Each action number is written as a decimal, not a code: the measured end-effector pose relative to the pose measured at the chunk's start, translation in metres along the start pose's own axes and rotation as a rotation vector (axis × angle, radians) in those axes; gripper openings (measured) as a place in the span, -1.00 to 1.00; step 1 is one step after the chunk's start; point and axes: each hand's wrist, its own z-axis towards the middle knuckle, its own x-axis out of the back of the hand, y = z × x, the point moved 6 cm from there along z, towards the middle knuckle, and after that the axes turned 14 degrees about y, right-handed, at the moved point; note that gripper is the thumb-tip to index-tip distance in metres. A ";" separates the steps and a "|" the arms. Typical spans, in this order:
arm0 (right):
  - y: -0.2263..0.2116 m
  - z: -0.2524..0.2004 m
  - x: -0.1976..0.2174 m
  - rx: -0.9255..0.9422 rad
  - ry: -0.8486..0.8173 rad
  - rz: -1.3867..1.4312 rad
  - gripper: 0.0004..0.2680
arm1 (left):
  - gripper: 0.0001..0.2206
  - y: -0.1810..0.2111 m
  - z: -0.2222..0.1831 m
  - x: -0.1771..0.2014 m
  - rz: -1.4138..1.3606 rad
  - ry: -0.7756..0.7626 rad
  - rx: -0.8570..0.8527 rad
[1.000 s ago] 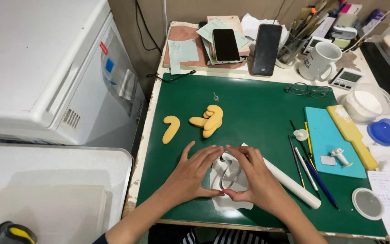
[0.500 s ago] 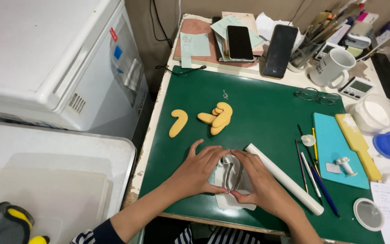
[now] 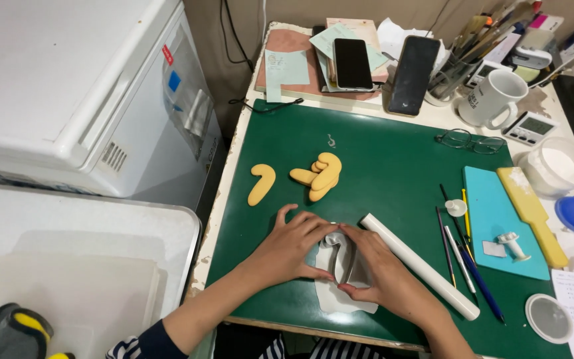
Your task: Rolling out yellow dough, cutting it into a specific shape with a metal cutter, and then painting details on the shape with a brush.
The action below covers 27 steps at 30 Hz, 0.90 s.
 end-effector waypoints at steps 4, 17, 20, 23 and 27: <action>0.006 -0.001 0.002 -0.036 0.010 0.054 -0.27 | -0.13 0.003 0.003 0.002 -0.002 0.019 -0.025; 0.023 0.004 -0.002 -0.092 0.054 0.049 -0.27 | -0.15 0.002 0.001 -0.003 -0.152 0.075 0.086; 0.018 0.005 -0.002 -0.051 0.071 0.049 -0.29 | -0.15 0.002 0.000 -0.003 -0.179 0.076 0.106; 0.018 0.003 -0.003 -0.055 0.073 0.052 -0.30 | -0.16 0.003 -0.002 -0.004 -0.178 0.085 0.103; 0.019 0.003 -0.005 -0.060 0.064 0.043 -0.30 | -0.17 0.004 0.001 -0.001 -0.156 0.109 0.084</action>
